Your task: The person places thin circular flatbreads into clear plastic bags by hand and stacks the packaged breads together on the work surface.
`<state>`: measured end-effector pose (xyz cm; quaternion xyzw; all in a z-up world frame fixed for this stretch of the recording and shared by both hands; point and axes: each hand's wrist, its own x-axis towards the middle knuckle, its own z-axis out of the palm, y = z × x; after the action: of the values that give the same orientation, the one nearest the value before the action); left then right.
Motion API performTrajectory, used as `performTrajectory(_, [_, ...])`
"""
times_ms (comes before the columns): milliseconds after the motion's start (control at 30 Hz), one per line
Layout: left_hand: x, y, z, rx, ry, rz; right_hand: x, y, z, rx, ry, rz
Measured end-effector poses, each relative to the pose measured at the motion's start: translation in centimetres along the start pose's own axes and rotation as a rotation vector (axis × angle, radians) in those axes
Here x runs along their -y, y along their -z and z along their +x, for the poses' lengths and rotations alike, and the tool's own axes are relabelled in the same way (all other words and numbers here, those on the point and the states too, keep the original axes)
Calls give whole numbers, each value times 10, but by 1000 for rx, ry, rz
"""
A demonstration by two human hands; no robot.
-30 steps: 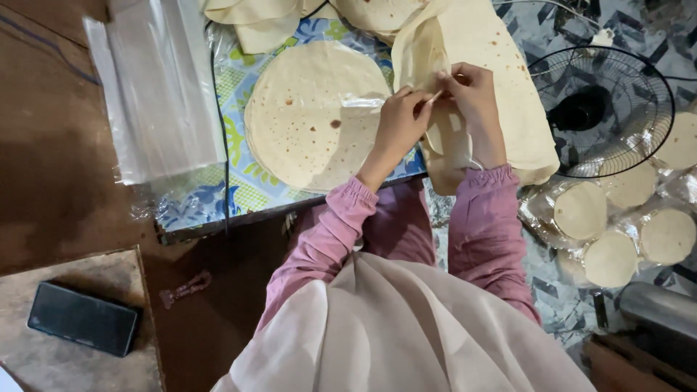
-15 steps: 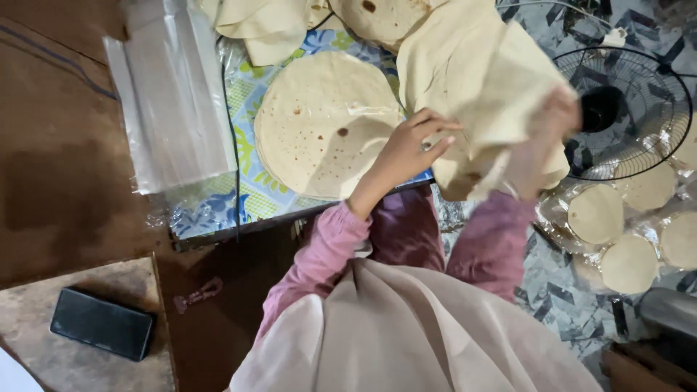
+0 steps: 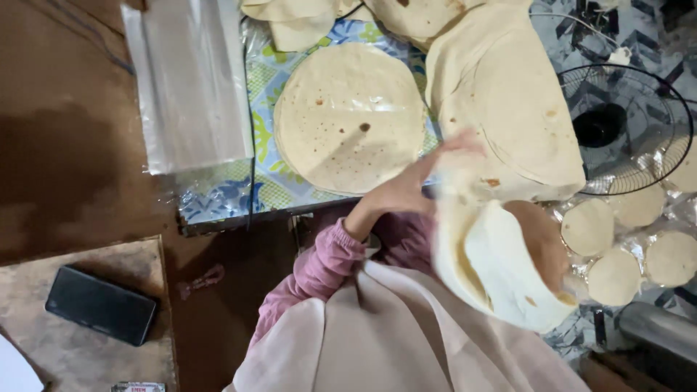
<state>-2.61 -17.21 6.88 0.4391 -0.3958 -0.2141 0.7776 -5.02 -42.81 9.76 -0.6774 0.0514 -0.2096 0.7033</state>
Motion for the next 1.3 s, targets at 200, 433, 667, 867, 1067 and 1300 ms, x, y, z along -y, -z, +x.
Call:
performTrajectory(200, [68,62,-100,48,123,-299,5,-62,17,227,-129,-53])
performTrajectory(433, [-56,104,-74,-481,-153,-648,8,-114,37,460,-275,-132])
performTrajectory(667, [-14,178,-84,-732,167,-792,-133,-113,65,541,-434,3])
performTrajectory(867, [-9,210,-98,-841,317,-692,-112,-127,74,462,-459,301])
performTrajectory(1067, [-4,252,-97,-905,435,-636,-114,-133,80,515,-339,-199])
performTrajectory(1300, [0,262,-103,-898,412,-545,-141,-124,85,654,-82,-148])
